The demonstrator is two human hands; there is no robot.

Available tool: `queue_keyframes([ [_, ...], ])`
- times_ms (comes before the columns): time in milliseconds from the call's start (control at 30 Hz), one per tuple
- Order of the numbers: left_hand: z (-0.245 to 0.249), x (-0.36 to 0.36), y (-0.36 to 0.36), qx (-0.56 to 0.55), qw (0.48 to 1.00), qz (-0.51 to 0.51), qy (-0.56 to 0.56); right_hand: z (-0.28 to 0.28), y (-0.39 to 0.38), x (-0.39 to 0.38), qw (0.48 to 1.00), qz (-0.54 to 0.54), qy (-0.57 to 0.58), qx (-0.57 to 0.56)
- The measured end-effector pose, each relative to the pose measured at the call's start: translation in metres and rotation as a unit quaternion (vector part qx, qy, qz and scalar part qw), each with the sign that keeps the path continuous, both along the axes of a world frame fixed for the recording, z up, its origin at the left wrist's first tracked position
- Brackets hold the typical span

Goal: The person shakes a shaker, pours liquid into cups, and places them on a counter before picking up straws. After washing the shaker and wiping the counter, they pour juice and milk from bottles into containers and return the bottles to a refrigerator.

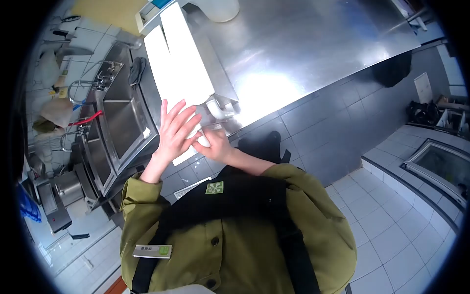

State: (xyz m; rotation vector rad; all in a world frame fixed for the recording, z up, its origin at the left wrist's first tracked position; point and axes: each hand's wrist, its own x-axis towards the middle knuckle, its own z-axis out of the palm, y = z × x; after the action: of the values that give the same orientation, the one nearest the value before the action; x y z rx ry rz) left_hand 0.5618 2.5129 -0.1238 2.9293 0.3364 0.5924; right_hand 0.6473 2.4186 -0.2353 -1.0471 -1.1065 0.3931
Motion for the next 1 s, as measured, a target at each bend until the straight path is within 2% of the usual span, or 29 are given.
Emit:
queue_keyframes([
  [133, 0.008, -0.001, -0.004, -0.016, 0.997, 0.011, -0.069, -0.002, -0.001, 0.002, 1.000, -0.013, -0.018, 0.007],
  [200, 0.039, 0.003, -0.005, -0.046, 0.984, 0.049, -0.167, -0.005, -0.003, -0.001, 0.999, -0.010, -0.030, 0.002],
  [300, 0.073, -0.005, 0.008, -0.007, 0.965, 0.082, -0.249, -0.015, -0.006, -0.010, 0.999, -0.012, -0.040, -0.030],
  [333, 0.083, -0.012, 0.020, 0.032, 0.937, 0.128, -0.322, -0.010, -0.004, -0.010, 0.999, -0.019, -0.027, -0.002],
  [400, 0.119, -0.026, 0.042, 0.011, 0.877, 0.206, -0.433, -0.005, -0.005, -0.012, 1.000, -0.022, -0.019, -0.002],
  [433, 0.133, -0.030, 0.047, -0.023, 0.823, 0.275, -0.496, -0.002, -0.006, -0.012, 1.000, -0.022, -0.017, -0.004],
  [467, 0.133, -0.043, 0.055, -0.040, 0.789, 0.280, -0.545, 0.003, -0.014, -0.007, 0.997, 0.001, -0.043, -0.059],
  [500, 0.131, -0.057, 0.064, -0.056, 0.751, 0.285, -0.593, 0.001, -0.020, -0.002, 0.993, -0.013, -0.096, -0.061],
  [533, 0.119, -0.072, 0.069, -0.072, 0.732, 0.301, -0.607, 0.002, -0.025, 0.004, 0.986, -0.027, -0.149, -0.061],
  [567, 0.098, -0.088, 0.072, -0.088, 0.713, 0.316, -0.620, 0.009, -0.035, 0.013, 0.981, -0.089, -0.173, -0.028],
  [600, 0.070, -0.100, 0.075, -0.068, 0.701, 0.330, -0.629, 0.012, -0.042, 0.024, 0.971, -0.158, -0.178, -0.015],
  [633, 0.039, -0.109, 0.075, -0.100, 0.679, 0.321, -0.652, 0.023, -0.045, 0.032, 0.967, -0.205, -0.141, -0.052],
  [667, 0.006, -0.112, 0.074, -0.147, 0.609, 0.345, -0.699, 0.022, -0.045, 0.043, 0.956, -0.247, -0.142, -0.067],
  [700, -0.026, -0.116, 0.070, -0.204, 0.561, 0.362, -0.715, 0.031, -0.037, 0.049, 0.954, -0.248, -0.153, -0.071],
  [733, -0.048, -0.112, 0.062, -0.225, 0.510, 0.410, -0.722, 0.033, -0.027, 0.053, 0.955, -0.226, -0.166, -0.102],
  [767, -0.061, -0.105, 0.054, -0.257, 0.456, 0.411, -0.747, 0.036, -0.018, 0.052, 0.957, -0.206, -0.153, -0.136],
  [833, -0.102, -0.109, 0.048, -0.292, 0.447, 0.416, -0.736, 0.044, -0.002, 0.049, 0.956, -0.172, -0.125, -0.202],
  [933, -0.156, -0.117, 0.044, -0.348, 0.466, 0.495, -0.646, 0.042, 0.012, 0.052, 0.961, -0.131, 0.002, -0.244],
  [1000, -0.189, -0.129, 0.048, -0.415, 0.486, 0.517, -0.570, 0.016, 0.018, 0.068, 0.961, -0.213, 0.019, -0.177],
])
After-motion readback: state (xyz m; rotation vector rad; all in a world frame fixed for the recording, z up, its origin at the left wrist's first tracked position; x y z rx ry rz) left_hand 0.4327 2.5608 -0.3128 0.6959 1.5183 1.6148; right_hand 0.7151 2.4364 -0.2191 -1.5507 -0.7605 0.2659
